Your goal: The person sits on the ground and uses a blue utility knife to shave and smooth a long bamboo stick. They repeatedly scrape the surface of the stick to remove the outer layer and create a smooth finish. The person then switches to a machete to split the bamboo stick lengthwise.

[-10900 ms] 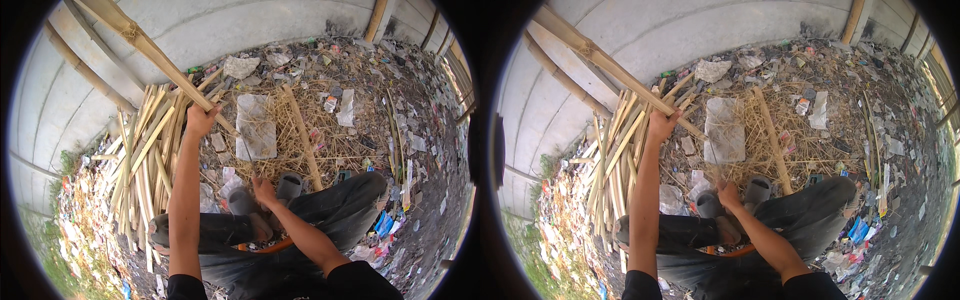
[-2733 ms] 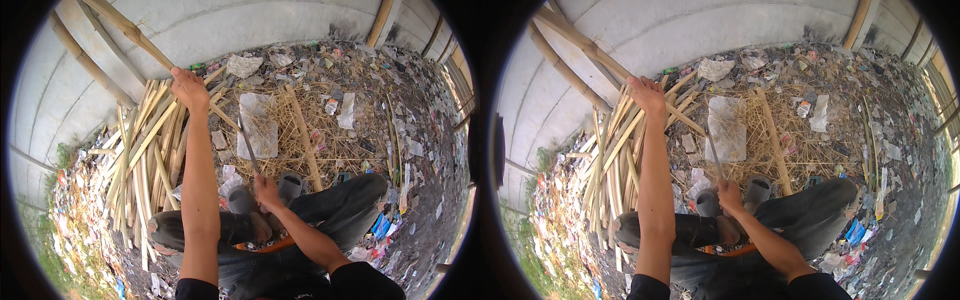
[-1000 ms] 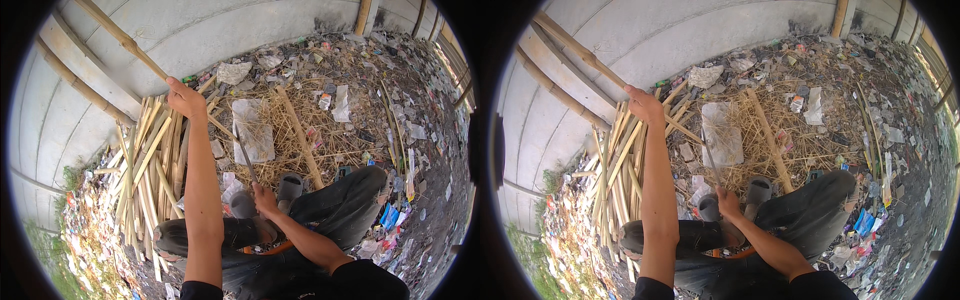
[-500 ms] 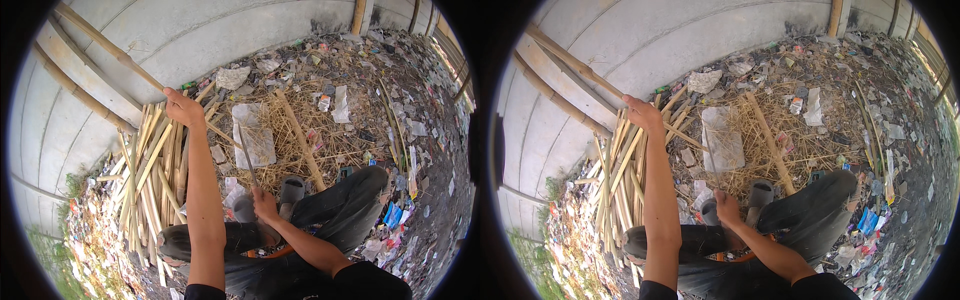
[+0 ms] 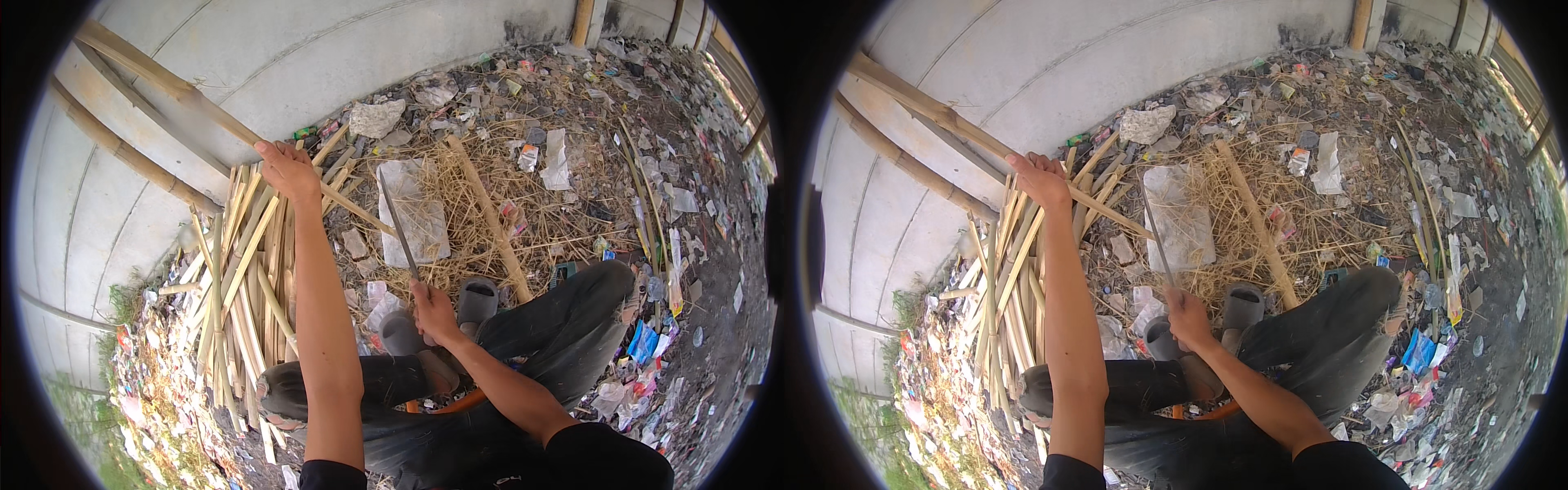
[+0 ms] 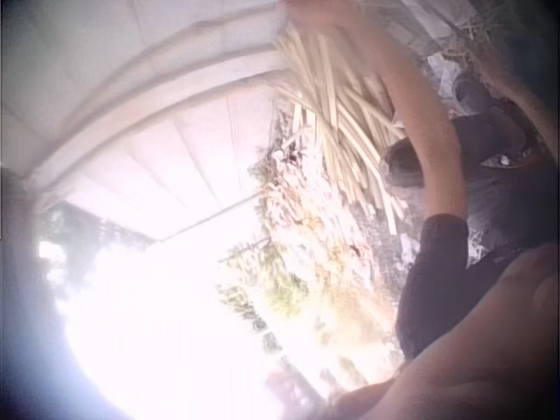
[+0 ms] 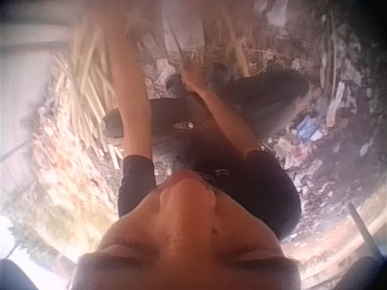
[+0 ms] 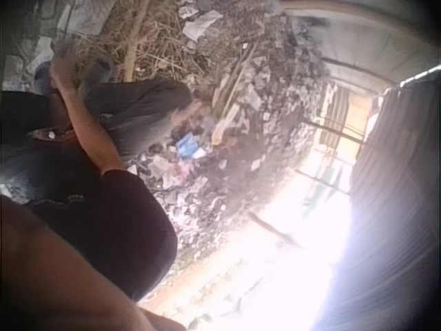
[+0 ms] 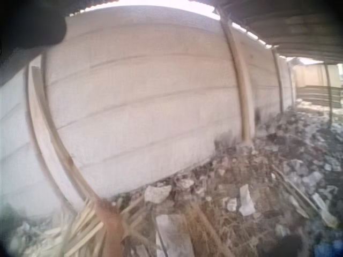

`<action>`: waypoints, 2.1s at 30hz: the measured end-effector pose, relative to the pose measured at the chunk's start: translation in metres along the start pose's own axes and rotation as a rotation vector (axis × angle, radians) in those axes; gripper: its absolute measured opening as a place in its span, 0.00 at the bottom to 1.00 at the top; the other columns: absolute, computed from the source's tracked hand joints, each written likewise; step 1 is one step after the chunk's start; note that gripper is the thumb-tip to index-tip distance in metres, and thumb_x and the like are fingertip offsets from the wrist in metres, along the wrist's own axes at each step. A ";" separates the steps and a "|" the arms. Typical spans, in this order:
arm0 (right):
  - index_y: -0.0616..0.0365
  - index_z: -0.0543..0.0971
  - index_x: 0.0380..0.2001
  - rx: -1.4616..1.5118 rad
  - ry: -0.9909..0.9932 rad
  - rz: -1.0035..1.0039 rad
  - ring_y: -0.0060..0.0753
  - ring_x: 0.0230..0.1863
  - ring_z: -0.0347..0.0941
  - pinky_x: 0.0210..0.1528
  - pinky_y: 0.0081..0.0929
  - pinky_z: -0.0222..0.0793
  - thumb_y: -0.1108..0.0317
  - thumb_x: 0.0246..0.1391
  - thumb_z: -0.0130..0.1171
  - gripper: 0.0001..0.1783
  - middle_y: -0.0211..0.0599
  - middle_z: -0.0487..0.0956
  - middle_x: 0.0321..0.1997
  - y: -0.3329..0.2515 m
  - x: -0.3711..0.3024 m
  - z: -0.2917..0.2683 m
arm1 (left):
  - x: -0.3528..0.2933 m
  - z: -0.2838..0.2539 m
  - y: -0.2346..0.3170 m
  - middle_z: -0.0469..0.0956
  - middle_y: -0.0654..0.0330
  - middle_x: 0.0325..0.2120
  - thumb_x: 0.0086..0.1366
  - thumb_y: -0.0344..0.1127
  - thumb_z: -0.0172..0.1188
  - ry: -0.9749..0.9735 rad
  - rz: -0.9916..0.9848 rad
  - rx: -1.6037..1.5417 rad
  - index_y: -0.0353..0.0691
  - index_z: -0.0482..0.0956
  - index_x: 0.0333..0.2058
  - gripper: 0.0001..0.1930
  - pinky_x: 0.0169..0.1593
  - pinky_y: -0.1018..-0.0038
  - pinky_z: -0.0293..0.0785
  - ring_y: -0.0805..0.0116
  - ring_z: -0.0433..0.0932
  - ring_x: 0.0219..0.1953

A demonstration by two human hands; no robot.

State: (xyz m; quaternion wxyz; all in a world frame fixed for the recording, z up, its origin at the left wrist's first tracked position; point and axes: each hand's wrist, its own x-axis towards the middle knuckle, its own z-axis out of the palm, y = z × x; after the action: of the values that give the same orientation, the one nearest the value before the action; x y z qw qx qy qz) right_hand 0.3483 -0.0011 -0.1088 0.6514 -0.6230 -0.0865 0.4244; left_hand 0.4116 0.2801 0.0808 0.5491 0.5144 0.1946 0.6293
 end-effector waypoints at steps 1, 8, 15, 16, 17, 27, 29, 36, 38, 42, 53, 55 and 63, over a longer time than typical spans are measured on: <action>0.58 0.73 0.32 -0.003 0.025 -0.170 0.22 0.14 0.66 0.16 0.28 0.62 0.43 0.74 0.52 0.28 0.26 0.68 0.17 -0.012 0.007 0.004 | 0.005 -0.003 0.001 0.51 0.70 0.18 0.75 0.73 0.43 -0.028 -0.071 -0.035 0.47 0.54 0.22 0.36 0.21 0.75 0.46 0.77 0.47 0.18; 0.58 0.72 0.29 -0.126 0.106 -0.308 0.21 0.15 0.67 0.17 0.27 0.62 0.47 0.75 0.52 0.26 0.26 0.68 0.17 0.044 0.009 0.002 | 0.009 -0.002 -0.004 0.50 0.70 0.17 0.72 0.77 0.44 -0.236 -0.131 -0.095 0.47 0.53 0.23 0.37 0.20 0.74 0.45 0.76 0.47 0.17; 0.55 0.72 0.28 -0.026 0.110 -0.332 0.22 0.13 0.64 0.15 0.31 0.63 0.42 0.73 0.54 0.28 0.27 0.68 0.16 0.013 0.018 0.012 | -0.007 0.006 -0.006 0.51 0.70 0.16 0.76 0.73 0.42 -0.036 0.022 0.059 0.47 0.51 0.20 0.37 0.20 0.75 0.48 0.78 0.48 0.17; 0.59 0.73 0.29 -0.039 0.137 -0.421 0.26 0.15 0.68 0.18 0.32 0.64 0.43 0.72 0.55 0.28 0.30 0.68 0.16 0.002 0.014 0.016 | -0.002 0.008 -0.005 0.51 0.70 0.16 0.76 0.72 0.41 -0.003 0.050 0.082 0.47 0.51 0.19 0.37 0.20 0.75 0.48 0.78 0.48 0.17; 0.63 0.73 0.29 -0.052 0.163 -0.510 0.29 0.17 0.72 0.21 0.34 0.65 0.44 0.72 0.56 0.29 0.34 0.69 0.17 -0.008 0.008 0.018 | 0.001 0.008 -0.004 0.50 0.70 0.15 0.77 0.71 0.41 -0.018 0.065 0.059 0.46 0.52 0.19 0.37 0.20 0.75 0.48 0.78 0.48 0.17; 0.57 0.73 0.36 0.162 0.018 0.035 0.20 0.13 0.65 0.16 0.25 0.62 0.47 0.75 0.51 0.23 0.28 0.68 0.16 0.000 -0.010 0.007 | -0.008 -0.007 -0.007 0.51 0.70 0.15 0.77 0.70 0.42 0.011 0.015 0.050 0.48 0.50 0.19 0.36 0.20 0.74 0.48 0.76 0.48 0.17; 0.56 0.72 0.35 0.101 0.053 -0.341 0.20 0.13 0.64 0.15 0.27 0.62 0.46 0.74 0.52 0.24 0.28 0.68 0.16 -0.012 -0.003 0.018 | 0.004 -0.001 0.001 0.50 0.71 0.15 0.76 0.70 0.44 0.067 0.047 0.033 0.50 0.49 0.20 0.35 0.20 0.75 0.49 0.76 0.48 0.17; 0.63 0.77 0.36 -0.006 0.031 0.230 0.18 0.15 0.67 0.18 0.26 0.62 0.53 0.74 0.56 0.21 0.27 0.70 0.15 0.028 0.006 -0.010 | 0.004 -0.007 -0.003 0.52 0.70 0.16 0.77 0.70 0.42 0.069 0.063 0.093 0.47 0.52 0.19 0.36 0.20 0.74 0.51 0.77 0.51 0.18; 0.63 0.77 0.36 0.101 0.072 0.129 0.19 0.16 0.68 0.19 0.26 0.62 0.54 0.73 0.57 0.21 0.28 0.70 0.15 -0.001 0.008 -0.008 | 0.006 -0.012 -0.004 0.52 0.70 0.15 0.77 0.70 0.42 0.076 0.049 0.066 0.47 0.52 0.19 0.36 0.20 0.74 0.51 0.76 0.51 0.18; 0.64 0.77 0.35 0.074 0.147 -0.387 0.24 0.16 0.72 0.20 0.28 0.64 0.52 0.72 0.58 0.22 0.31 0.70 0.15 -0.025 0.002 -0.004 | 0.005 -0.014 0.001 0.53 0.69 0.15 0.77 0.71 0.42 0.106 0.055 0.082 0.47 0.52 0.20 0.36 0.20 0.74 0.51 0.76 0.51 0.18; 0.57 0.71 0.27 -0.002 0.081 -0.246 0.22 0.14 0.66 0.16 0.33 0.65 0.40 0.72 0.53 0.30 0.28 0.69 0.17 -0.034 -0.005 0.003 | 0.001 -0.005 0.000 0.53 0.68 0.13 0.78 0.69 0.42 0.098 0.069 0.108 0.45 0.53 0.16 0.38 0.19 0.73 0.52 0.76 0.53 0.15; 0.60 0.75 0.32 -0.026 0.156 -0.525 0.24 0.14 0.69 0.17 0.32 0.66 0.43 0.73 0.54 0.28 0.28 0.70 0.16 -0.029 -0.006 0.008 | 0.003 -0.002 0.000 0.52 0.68 0.13 0.78 0.68 0.42 0.088 0.087 0.121 0.45 0.52 0.16 0.38 0.19 0.73 0.50 0.76 0.52 0.15; 0.59 0.74 0.32 -0.053 -0.010 0.075 0.21 0.14 0.67 0.16 0.29 0.64 0.44 0.74 0.53 0.26 0.28 0.69 0.16 -0.003 -0.003 -0.006 | 0.001 0.002 -0.003 0.52 0.70 0.15 0.79 0.65 0.45 0.009 0.072 0.061 0.44 0.55 0.18 0.36 0.20 0.74 0.49 0.78 0.51 0.17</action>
State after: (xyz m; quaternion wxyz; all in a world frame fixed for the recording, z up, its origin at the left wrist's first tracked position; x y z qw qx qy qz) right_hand 0.3515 -0.0070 -0.1061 0.6179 -0.6406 -0.0775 0.4493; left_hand 0.4148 0.2812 0.0797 0.5092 0.5346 0.1976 0.6448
